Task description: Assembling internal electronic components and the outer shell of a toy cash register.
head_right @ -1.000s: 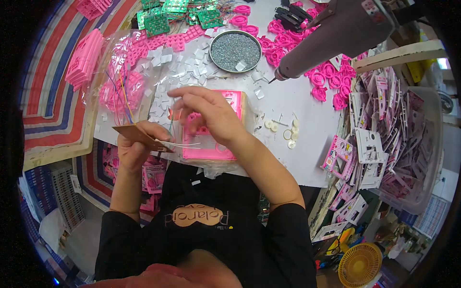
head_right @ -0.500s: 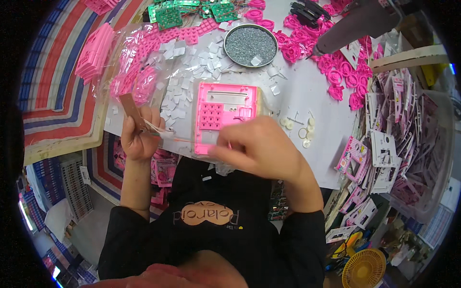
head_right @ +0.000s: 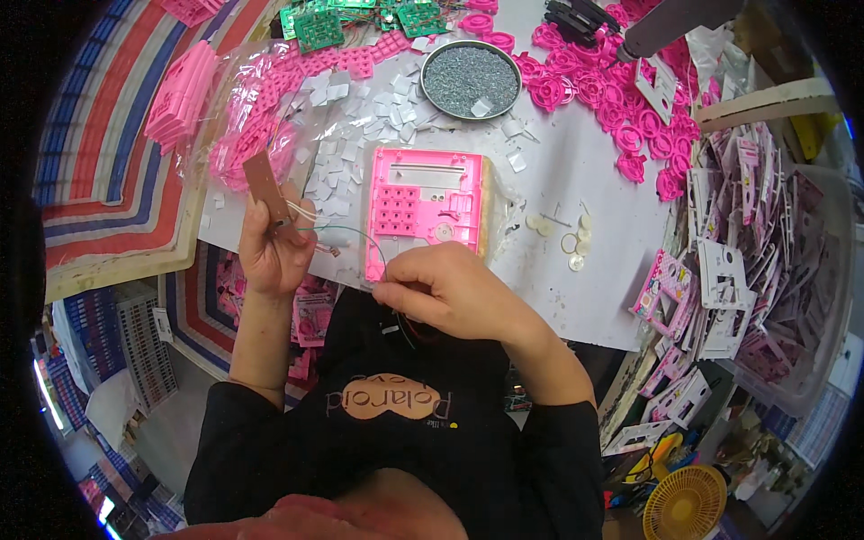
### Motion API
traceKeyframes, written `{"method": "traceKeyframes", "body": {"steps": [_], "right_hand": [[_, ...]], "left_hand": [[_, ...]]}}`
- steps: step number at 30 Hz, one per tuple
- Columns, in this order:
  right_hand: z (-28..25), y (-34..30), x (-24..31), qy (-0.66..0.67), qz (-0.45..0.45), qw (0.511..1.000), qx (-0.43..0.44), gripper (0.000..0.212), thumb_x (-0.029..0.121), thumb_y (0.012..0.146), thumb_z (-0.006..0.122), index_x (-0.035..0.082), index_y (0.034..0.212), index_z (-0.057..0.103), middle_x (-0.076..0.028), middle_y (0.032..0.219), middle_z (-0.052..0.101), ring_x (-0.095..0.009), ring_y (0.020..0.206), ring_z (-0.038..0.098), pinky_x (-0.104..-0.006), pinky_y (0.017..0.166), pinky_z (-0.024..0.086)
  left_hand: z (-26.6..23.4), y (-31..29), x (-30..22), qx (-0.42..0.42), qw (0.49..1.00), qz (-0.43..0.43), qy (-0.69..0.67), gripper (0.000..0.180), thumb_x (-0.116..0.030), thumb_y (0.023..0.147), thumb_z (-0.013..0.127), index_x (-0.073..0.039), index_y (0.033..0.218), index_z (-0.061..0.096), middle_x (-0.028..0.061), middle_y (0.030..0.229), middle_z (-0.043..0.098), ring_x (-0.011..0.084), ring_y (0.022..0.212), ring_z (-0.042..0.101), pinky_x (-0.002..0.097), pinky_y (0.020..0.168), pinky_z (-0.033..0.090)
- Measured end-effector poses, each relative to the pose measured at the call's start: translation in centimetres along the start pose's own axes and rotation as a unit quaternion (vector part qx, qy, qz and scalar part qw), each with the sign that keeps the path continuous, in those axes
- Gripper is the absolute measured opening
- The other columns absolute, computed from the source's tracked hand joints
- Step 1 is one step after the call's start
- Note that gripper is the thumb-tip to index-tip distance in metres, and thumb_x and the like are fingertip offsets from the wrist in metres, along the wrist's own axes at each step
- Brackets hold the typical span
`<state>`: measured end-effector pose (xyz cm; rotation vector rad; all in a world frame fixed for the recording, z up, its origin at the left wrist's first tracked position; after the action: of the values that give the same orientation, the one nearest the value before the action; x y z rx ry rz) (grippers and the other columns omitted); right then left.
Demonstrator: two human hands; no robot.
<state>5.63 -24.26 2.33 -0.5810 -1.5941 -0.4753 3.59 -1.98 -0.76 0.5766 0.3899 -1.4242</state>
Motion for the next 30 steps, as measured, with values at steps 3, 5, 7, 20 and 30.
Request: {"method": "traceKeyframes", "body": {"steps": [3,5,7,20,30], "right_hand": [[-0.6,-0.8,1.5,0.137,0.026,0.981,0.134,0.026,0.018,0.098,0.063,0.001,0.079,0.068,-0.005,0.067,0.064,-0.012,0.056,0.056,-0.03,0.053,0.042],[-0.5,-1.5,1.1,0.243,0.011,0.948,0.203,0.028,0.018,0.099,0.062,0.001,0.078,0.068,-0.002,0.066,0.063,-0.007,0.057,0.055,-0.0273,0.053,0.041],[-0.1,-1.6,0.6,0.282,0.055,0.916,0.28,0.028,0.018,0.098,0.063,0.0,0.077,0.067,-0.003,0.066,0.062,-0.008,0.057,0.054,-0.0277,0.052,0.041],[3.2,0.5,-3.1,0.162,0.102,0.961,0.201,0.026,0.014,0.082,0.065,-0.002,0.063,0.057,-0.008,0.053,0.048,-0.01,0.05,0.044,-0.0326,0.049,0.037],[0.3,2.4,-1.5,0.069,-0.025,0.974,-0.214,0.053,0.021,0.083,0.078,-0.002,0.127,0.059,-0.014,0.099,0.072,-0.021,0.09,0.071,-0.0354,0.077,0.058]], "left_hand": [[0.1,-0.1,-0.6,-0.018,1.0,-0.011,0.011,0.034,-0.026,0.107,0.047,-0.002,0.131,0.044,0.0175,0.098,0.064,0.0251,0.074,0.066,0.0297,0.046,0.051],[0.0,-0.1,-0.7,-0.025,0.999,-0.013,0.04,0.034,-0.025,0.107,0.047,-0.002,0.132,0.044,0.0177,0.099,0.065,0.0237,0.076,0.066,0.0298,0.049,0.052],[0.1,-0.1,-0.5,-0.017,0.996,-0.003,0.088,0.034,-0.024,0.107,0.046,-0.003,0.133,0.045,0.0172,0.102,0.066,0.0224,0.08,0.067,0.0298,0.055,0.055],[-0.2,-0.1,1.0,-0.16,0.97,-0.114,-0.143,0.032,-0.02,0.106,0.051,-0.002,0.133,0.053,0.0111,0.118,0.063,0.0233,0.105,0.063,0.0307,0.081,0.058],[0.8,-0.1,2.1,-0.17,0.974,-0.099,-0.117,0.033,-0.023,0.106,0.052,-0.002,0.13,0.053,0.0104,0.114,0.063,0.0223,0.102,0.064,0.0348,0.09,0.056]]}}
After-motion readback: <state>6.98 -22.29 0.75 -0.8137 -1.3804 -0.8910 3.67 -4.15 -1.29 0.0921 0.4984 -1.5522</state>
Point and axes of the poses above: each hand's wrist, its own y-axis towards the middle knuckle, its own z-axis out of the palm, x = y × z, the point moved 4 cm from there along y, towards the middle knuckle
